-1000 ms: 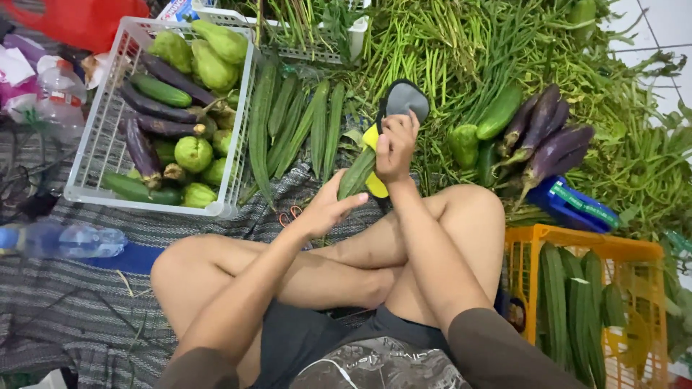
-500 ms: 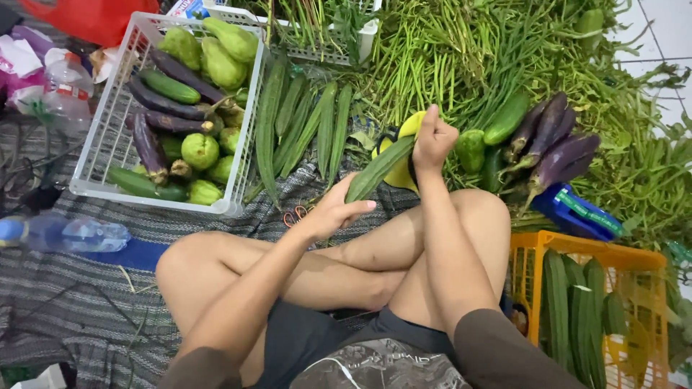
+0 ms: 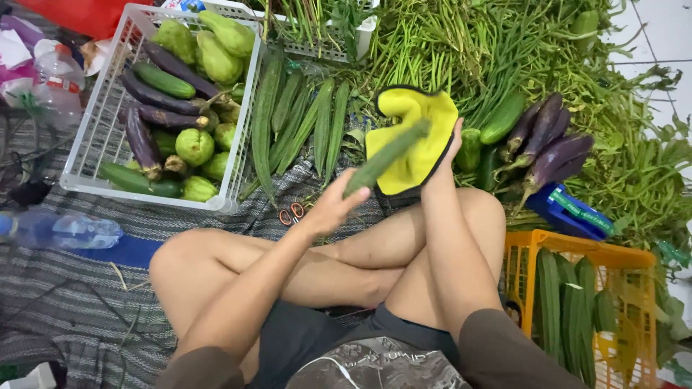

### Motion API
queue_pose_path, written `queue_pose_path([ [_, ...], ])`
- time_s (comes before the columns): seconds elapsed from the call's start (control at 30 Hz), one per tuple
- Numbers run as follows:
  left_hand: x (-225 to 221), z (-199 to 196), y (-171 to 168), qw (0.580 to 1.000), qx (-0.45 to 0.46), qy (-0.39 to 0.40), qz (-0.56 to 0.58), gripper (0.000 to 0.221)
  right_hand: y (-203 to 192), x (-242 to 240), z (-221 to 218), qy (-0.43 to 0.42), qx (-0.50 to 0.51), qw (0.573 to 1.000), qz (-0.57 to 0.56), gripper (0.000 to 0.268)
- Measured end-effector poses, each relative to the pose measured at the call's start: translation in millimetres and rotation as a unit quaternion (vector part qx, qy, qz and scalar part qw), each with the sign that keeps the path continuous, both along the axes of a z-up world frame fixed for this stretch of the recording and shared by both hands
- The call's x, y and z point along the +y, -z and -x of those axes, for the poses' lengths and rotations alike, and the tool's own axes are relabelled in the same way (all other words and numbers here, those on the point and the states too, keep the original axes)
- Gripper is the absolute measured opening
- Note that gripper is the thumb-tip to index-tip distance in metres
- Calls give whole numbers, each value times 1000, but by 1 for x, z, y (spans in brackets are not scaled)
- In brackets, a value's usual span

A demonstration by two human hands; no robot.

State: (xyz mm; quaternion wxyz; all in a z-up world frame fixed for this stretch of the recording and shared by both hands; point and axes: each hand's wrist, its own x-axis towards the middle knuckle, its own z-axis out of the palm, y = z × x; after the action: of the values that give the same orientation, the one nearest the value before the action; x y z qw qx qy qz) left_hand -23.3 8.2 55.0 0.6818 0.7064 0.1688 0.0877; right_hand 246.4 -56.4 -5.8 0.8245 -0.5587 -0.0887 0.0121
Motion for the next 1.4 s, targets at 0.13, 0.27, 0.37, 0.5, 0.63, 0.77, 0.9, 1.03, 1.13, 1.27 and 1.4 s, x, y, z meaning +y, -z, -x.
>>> queue_pose_path([
  [0.13,20,-8,-10,992,13,-93,88,86,27,-4,26,-98,-56,993,-23,26],
  [0.27,37,-17,-15,929,-152,-163,295,79,57,-18,68,-230,-143,961,-60,11],
  [0.37,25,-16,-34,896,-154,-163,384,84,-42,-8,131,-394,-171,902,-48,36],
  [0.5,17,-13,-28,845,-133,-173,488,71,-41,9,144,-364,-539,730,211,64],
  [0.63,24,5,-25,906,12,-132,402,99,-22,32,108,-325,-499,774,217,52],
  [0.77,16,16,-33,936,64,-64,339,84,16,36,60,-193,-521,783,280,39],
  [0.9,19,15,-20,955,78,-13,286,71,43,36,25,-106,-489,822,271,34],
  [1.03,13,14,-13,953,59,-5,296,70,-21,26,42,-55,-393,881,260,58],
  [1.13,7,14,-47,956,51,12,290,64,-59,21,46,-34,-170,968,181,68],
  [1.27,11,16,-32,940,-2,2,340,64,-90,22,63,-23,217,974,57,51],
  [1.4,20,13,-18,956,-66,-56,279,59,-75,13,68,-172,377,899,-144,47],
])
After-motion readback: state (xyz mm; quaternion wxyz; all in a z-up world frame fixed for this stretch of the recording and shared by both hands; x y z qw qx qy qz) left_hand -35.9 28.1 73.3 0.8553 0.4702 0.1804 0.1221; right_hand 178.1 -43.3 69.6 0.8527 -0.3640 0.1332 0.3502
